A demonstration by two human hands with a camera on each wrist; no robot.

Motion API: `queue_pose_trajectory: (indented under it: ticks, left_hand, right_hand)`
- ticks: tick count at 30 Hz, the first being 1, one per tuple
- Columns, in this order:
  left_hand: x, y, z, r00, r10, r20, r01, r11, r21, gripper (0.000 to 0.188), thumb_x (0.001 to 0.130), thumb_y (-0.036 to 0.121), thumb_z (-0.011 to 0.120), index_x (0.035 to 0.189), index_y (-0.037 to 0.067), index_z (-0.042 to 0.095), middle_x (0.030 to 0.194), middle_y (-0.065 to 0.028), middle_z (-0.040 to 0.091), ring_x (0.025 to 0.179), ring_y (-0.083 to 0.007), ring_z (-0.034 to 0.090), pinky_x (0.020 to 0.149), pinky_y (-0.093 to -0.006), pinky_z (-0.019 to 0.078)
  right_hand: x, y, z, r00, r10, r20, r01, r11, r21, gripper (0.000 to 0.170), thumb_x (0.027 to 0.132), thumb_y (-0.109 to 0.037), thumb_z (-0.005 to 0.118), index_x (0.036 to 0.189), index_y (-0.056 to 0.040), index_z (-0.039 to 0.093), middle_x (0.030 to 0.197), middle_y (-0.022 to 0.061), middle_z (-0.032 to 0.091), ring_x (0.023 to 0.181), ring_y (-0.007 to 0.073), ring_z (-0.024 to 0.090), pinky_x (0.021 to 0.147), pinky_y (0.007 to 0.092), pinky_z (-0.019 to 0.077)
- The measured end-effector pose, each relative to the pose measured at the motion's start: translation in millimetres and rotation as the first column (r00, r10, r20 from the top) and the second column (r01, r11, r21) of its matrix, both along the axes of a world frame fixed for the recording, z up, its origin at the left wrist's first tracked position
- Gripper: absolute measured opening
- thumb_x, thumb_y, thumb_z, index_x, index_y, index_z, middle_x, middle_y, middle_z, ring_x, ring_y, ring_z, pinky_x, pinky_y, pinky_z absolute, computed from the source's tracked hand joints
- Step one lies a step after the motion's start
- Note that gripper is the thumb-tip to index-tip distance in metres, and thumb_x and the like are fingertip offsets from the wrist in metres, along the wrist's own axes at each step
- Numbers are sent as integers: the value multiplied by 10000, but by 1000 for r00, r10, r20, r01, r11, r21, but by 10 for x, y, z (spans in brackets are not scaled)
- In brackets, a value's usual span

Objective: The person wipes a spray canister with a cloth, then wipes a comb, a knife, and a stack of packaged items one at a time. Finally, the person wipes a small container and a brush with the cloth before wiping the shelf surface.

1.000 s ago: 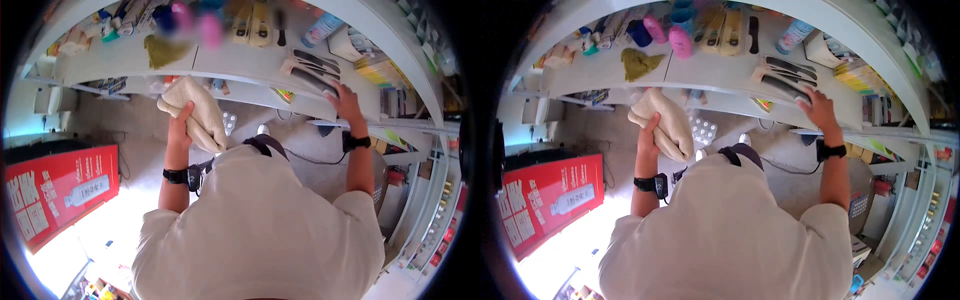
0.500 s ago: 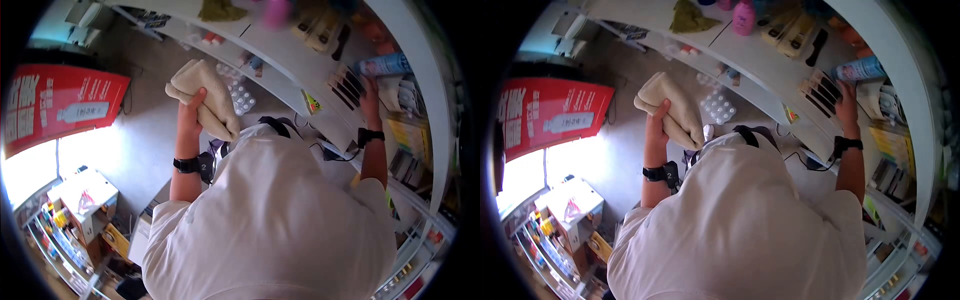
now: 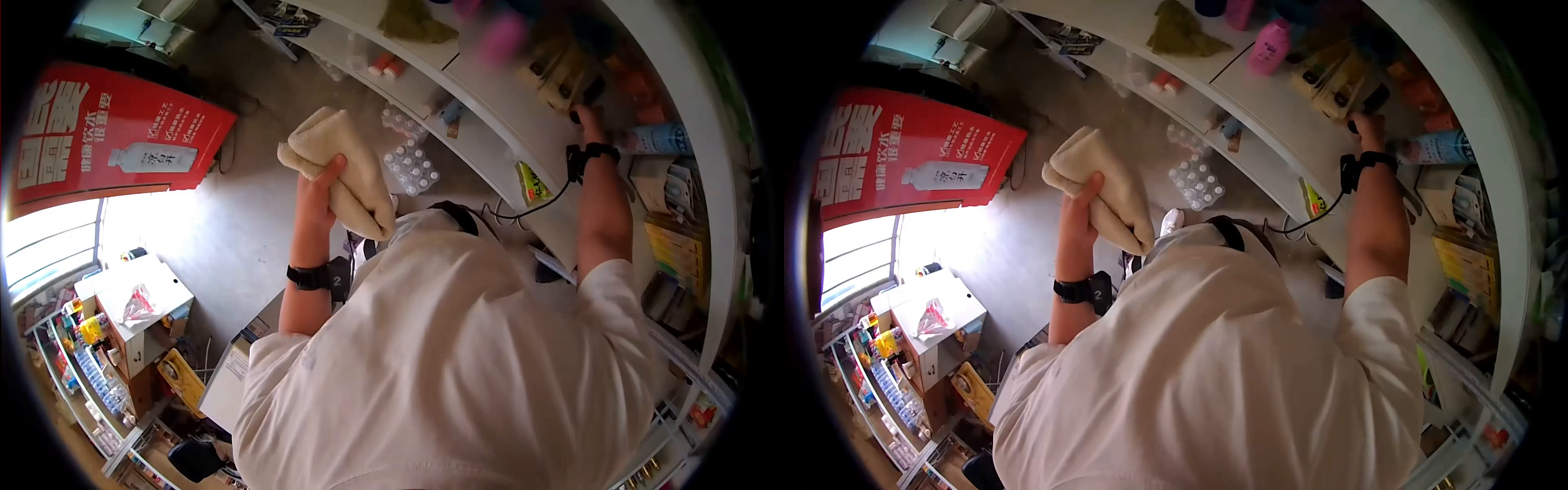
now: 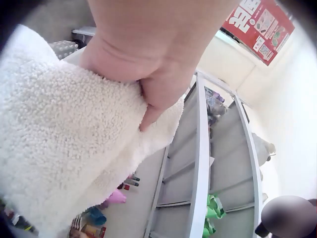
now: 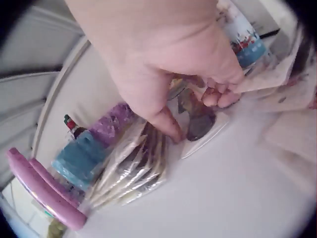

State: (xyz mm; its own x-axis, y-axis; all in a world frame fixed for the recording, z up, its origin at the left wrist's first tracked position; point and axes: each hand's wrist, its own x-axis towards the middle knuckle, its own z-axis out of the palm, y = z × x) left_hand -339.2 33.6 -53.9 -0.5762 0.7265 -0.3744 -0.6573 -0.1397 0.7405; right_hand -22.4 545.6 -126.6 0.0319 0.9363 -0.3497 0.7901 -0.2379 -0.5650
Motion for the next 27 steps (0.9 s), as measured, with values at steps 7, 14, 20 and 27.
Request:
queue_pose_trajectory:
  ticks: [7, 14, 20, 27]
  left_hand:
    - [-330, -67, 85, 998, -7, -55, 7, 1000, -7, 467, 849, 67, 677, 1266, -5, 481, 1143, -136, 604, 1022, -267, 626, 856, -383, 547]
    - [-734, 178, 92, 973, -226, -57, 226, 974, -2, 469, 853, 60, 666, 1274, -8, 471, 1153, -140, 599, 1034, -266, 623, 861, -380, 550]
    - [-760, 382, 7, 922, -386, 36, 387, 922, -1, 461, 884, 116, 641, 1286, -14, 456, 1173, -154, 592, 1056, -277, 613, 886, -393, 535]
    - [23, 953, -3, 623, -709, 331, 673, 701, 237, 528, 934, 307, 582, 1330, -4, 422, 1235, -173, 566, 1126, -298, 577, 965, -428, 482]
  right_hand:
    - [151, -168, -90, 946, -35, -322, 50, 998, 38, 470, 653, -168, 779, 1033, 76, 652, 978, 126, 644, 840, 228, 594, 728, 341, 474]
    - [287, -63, -255, 830, -327, -451, 392, 919, 55, 282, 726, -243, 741, 845, -14, 626, 808, 57, 572, 670, 196, 502, 594, 349, 417]
    - [-223, -1656, 499, 872, -38, -489, 225, 916, 331, 294, 841, -195, 611, 1080, -26, 590, 865, 83, 562, 714, 198, 546, 633, 321, 442]
    - [-532, -3382, 1171, 837, 440, -326, -168, 772, 613, 573, 872, 82, 511, 1411, -88, 419, 1320, 145, 437, 995, 224, 577, 840, 350, 504]
